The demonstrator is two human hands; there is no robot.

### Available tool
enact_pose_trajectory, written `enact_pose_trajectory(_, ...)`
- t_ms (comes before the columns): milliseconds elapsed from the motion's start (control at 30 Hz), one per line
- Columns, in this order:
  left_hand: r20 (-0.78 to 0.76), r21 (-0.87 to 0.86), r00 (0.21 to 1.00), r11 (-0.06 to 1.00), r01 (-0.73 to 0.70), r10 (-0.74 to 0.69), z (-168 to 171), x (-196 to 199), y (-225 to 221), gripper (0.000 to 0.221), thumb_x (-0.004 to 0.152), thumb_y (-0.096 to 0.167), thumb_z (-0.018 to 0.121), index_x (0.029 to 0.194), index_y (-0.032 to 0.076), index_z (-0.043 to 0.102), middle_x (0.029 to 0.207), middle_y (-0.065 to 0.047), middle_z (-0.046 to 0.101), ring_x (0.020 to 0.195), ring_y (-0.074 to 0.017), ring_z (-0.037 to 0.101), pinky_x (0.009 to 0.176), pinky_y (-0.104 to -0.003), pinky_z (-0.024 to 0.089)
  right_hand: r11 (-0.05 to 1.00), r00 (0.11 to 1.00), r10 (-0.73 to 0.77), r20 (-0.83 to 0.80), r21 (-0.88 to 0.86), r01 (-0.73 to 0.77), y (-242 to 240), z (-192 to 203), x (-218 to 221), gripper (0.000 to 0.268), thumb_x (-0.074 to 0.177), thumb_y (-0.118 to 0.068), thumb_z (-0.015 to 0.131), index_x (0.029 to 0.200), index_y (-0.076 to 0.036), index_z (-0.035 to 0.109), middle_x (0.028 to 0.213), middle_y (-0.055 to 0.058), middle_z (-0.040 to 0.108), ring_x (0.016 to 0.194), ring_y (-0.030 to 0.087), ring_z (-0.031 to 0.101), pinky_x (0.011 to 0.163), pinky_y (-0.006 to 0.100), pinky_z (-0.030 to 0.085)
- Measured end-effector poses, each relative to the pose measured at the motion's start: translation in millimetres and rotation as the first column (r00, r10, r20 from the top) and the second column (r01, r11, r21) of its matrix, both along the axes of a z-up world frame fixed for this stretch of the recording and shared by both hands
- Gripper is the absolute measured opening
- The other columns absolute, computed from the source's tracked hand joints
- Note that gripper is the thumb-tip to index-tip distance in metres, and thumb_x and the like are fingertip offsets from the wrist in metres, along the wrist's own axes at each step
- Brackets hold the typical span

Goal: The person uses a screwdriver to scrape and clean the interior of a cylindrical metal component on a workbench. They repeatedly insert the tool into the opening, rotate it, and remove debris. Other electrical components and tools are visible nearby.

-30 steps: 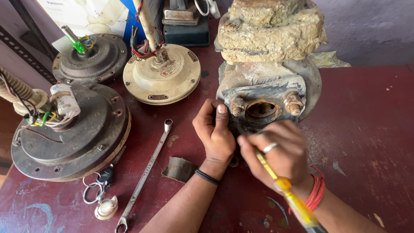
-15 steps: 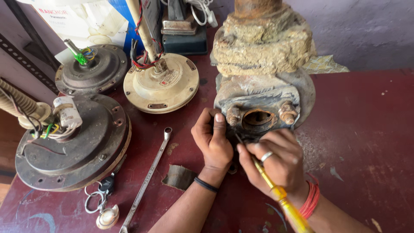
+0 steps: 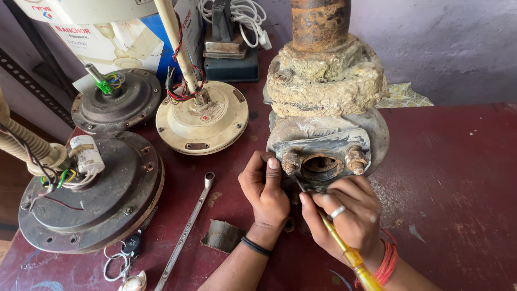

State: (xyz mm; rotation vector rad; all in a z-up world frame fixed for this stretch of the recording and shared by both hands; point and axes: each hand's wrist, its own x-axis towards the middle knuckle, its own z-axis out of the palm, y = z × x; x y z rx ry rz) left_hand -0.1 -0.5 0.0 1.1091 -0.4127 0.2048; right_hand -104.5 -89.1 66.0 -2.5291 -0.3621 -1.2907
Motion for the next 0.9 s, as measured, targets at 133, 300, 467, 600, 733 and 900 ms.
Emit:
enact_pose_trajectory(133,-0.006,0.013,1.0,1.0,-0.011,0.011,0.6,0.5,1.1,0.023,0.103,0.009,0.057,0.083,-0.001,0.057,0.071,0.004,0.053,0.068,-0.0039,0.043,0.058,-0.024,0.035,0.999,0.999,0.032,-0.015,-0.006,-0.032,-0.2,0.8,1.5,0.018,0.077,-0.004,0.081,0.072,-0.006,0.064,0.06,0.003,0.062,0.059,0.02,0.06,0.064,0.038,0.045)
enact_pose_trajectory(300,-0.003,0.001,1.0,1.0,0.006,-0.006,0.9,-1.3,1.2,0.023,0.104,0.01,0.057,0.083,-0.001,0.057,0.072,0.003,0.055,0.069,-0.0041,0.045,0.059,-0.024,0.038,1.0,1.0,0.007,0.013,-0.004,-0.006,1.3,-0.7,0.3,0.02,0.079,-0.001,0.08,0.071,-0.004,0.062,0.063,0.005,0.062,0.061,0.022,0.061,0.066,0.039,0.045)
enact_pose_trajectory(467,-0.008,0.007,1.0,1.0,0.011,-0.011,3.2,-0.9,1.8,0.024,0.104,0.011,0.057,0.083,-0.001,0.057,0.071,0.003,0.055,0.068,-0.0043,0.045,0.058,-0.024,0.037,1.0,1.0,0.018,-0.014,-0.006,-0.018,-5.2,1.7,0.4,0.024,0.079,-0.004,0.081,0.066,-0.005,0.061,0.057,0.003,0.059,0.057,0.021,0.059,0.06,0.037,0.043)
enact_pose_trajectory(600,-0.01,-0.002,1.0,1.0,0.017,-0.017,0.6,-1.1,1.9,0.023,0.104,0.011,0.057,0.084,-0.001,0.058,0.072,0.003,0.056,0.069,-0.0043,0.045,0.06,-0.024,0.037,0.999,0.999,-0.031,-0.019,-0.024,0.03,-6.6,4.5,-1.3,0.031,0.081,-0.002,0.077,0.061,-0.007,0.054,0.058,0.005,0.058,0.06,0.023,0.059,0.062,0.039,0.042)
enact_pose_trajectory(733,0.002,0.002,1.0,1.0,-0.004,0.004,1.2,-1.1,0.8,0.023,0.104,0.01,0.057,0.085,-0.001,0.058,0.073,0.004,0.055,0.071,-0.0042,0.045,0.061,-0.024,0.038,0.998,0.999,-0.036,-0.017,-0.058,0.035,3.6,6.9,0.9,0.03,0.082,-0.002,0.077,0.063,-0.007,0.055,0.059,0.004,0.058,0.061,0.022,0.06,0.068,0.039,0.043)
enact_pose_trajectory(900,-0.009,-0.016,1.0,1.0,0.014,-0.014,0.9,-1.6,0.4,0.022,0.104,0.01,0.057,0.085,-0.001,0.058,0.074,0.004,0.056,0.071,-0.0044,0.046,0.061,-0.024,0.039,0.995,0.999,-0.033,-0.036,-0.096,0.03,3.4,9.0,-6.2,0.029,0.082,-0.003,0.078,0.063,-0.007,0.057,0.059,0.003,0.06,0.061,0.021,0.06,0.072,0.04,0.042)
